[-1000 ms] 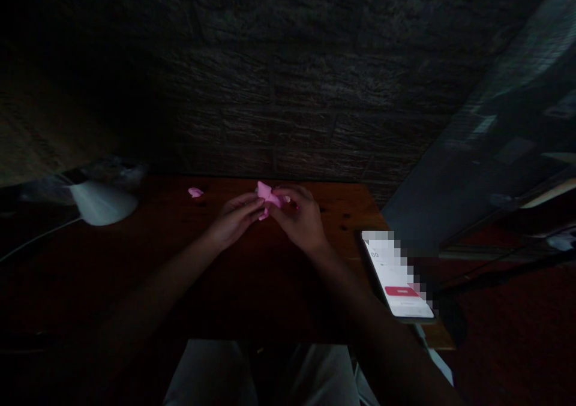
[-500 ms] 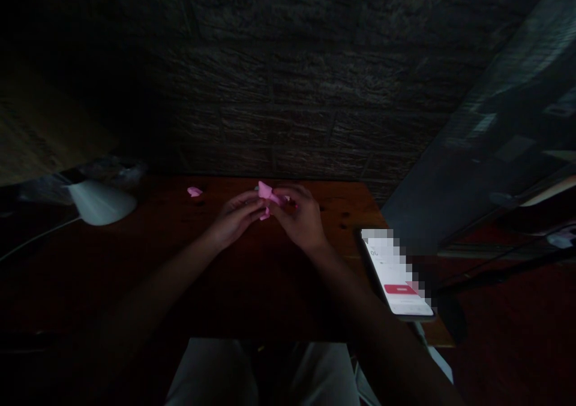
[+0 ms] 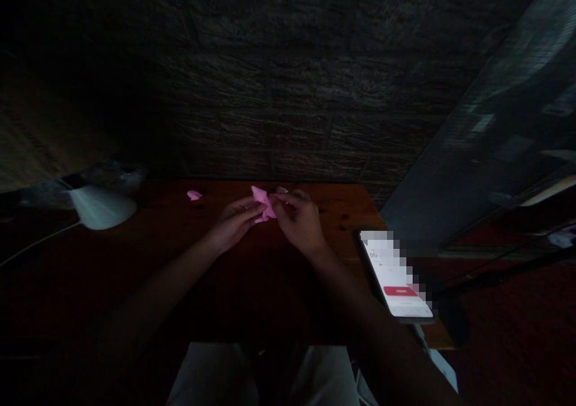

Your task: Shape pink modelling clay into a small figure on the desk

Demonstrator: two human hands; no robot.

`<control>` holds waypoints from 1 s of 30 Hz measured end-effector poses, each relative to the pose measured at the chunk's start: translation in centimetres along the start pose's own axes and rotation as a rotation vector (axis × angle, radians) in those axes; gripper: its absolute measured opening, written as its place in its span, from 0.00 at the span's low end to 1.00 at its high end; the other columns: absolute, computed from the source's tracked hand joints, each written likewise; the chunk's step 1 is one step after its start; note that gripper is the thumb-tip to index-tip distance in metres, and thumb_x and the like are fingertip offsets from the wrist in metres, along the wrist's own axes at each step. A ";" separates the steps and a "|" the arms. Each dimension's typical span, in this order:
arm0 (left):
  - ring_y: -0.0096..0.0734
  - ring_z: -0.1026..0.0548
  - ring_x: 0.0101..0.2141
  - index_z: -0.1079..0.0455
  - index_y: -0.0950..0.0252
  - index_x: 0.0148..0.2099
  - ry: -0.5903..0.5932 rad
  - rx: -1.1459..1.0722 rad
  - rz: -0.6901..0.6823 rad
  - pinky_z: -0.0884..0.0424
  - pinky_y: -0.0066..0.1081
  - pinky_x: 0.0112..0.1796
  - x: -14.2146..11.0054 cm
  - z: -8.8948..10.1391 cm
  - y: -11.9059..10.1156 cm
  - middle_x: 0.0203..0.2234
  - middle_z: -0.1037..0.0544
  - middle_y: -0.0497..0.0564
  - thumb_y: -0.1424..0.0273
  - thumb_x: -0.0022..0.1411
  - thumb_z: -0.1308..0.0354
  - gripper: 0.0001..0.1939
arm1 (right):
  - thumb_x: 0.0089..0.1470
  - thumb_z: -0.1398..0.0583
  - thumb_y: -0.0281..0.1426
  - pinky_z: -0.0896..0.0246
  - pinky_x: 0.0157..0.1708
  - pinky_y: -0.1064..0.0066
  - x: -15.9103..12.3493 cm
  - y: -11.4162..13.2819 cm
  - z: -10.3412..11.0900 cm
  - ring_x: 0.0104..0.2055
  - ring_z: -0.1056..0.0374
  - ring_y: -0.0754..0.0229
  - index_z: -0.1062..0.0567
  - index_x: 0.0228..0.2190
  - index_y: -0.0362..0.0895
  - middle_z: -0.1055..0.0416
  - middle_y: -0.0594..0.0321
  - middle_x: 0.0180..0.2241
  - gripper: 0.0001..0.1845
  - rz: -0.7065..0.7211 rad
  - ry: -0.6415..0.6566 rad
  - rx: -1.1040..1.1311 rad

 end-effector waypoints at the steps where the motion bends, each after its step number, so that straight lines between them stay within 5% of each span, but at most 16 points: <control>1: 0.28 0.22 0.35 0.18 0.64 0.38 -0.005 -0.010 0.004 0.27 0.29 0.40 0.0 0.0 0.0 0.34 0.18 0.50 0.69 0.47 0.25 0.13 | 0.59 0.39 0.37 0.31 0.42 0.61 0.0 0.0 0.1 0.41 0.26 0.54 0.16 0.37 0.47 0.20 0.55 0.40 0.12 -0.007 0.001 0.006; 12: 0.31 0.24 0.35 0.24 0.66 0.30 -0.210 -0.205 0.084 0.27 0.32 0.41 0.2 2.1 -0.3 0.32 0.21 0.49 0.77 0.51 0.31 0.05 | 0.55 0.38 0.38 0.33 0.41 0.64 1.0 -1.8 1.2 0.37 0.26 0.57 0.18 0.34 0.44 0.19 0.59 0.34 0.12 -0.240 -0.056 0.203; 18: 0.30 0.24 0.35 0.24 0.66 0.31 -0.178 -0.152 0.057 0.27 0.31 0.40 0.4 1.8 -0.6 0.31 0.21 0.48 0.76 0.49 0.30 0.06 | 0.52 0.37 0.40 0.33 0.39 0.65 0.6 -2.4 0.4 0.36 0.27 0.57 0.19 0.34 0.43 0.21 0.59 0.33 0.14 -0.331 -0.013 0.264; 24: 0.31 0.22 0.39 0.22 0.66 0.37 -0.131 -0.082 0.038 0.28 0.34 0.45 0.6 1.8 -0.4 0.36 0.18 0.51 0.74 0.51 0.29 0.10 | 0.52 0.37 0.37 0.32 0.39 0.65 0.7 -2.3 0.4 0.35 0.27 0.58 0.19 0.35 0.44 0.20 0.60 0.34 0.11 -0.310 -0.045 0.299; 30: 0.30 0.23 0.37 0.20 0.65 0.35 -0.101 0.059 -0.057 0.29 0.32 0.42 0.5 1.7 -0.7 0.34 0.19 0.50 0.72 0.48 0.27 0.09 | 0.56 0.37 0.37 0.32 0.41 0.63 0.6 -0.7 0.9 0.37 0.26 0.58 0.19 0.36 0.45 0.20 0.59 0.36 0.10 -0.129 -0.068 0.182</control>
Point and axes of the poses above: each hand's wrist, its own x-axis towards the middle knuckle, its own z-axis out of the back of the hand, y = z × x, the point moved 7 cm from there along x, towards the middle knuckle
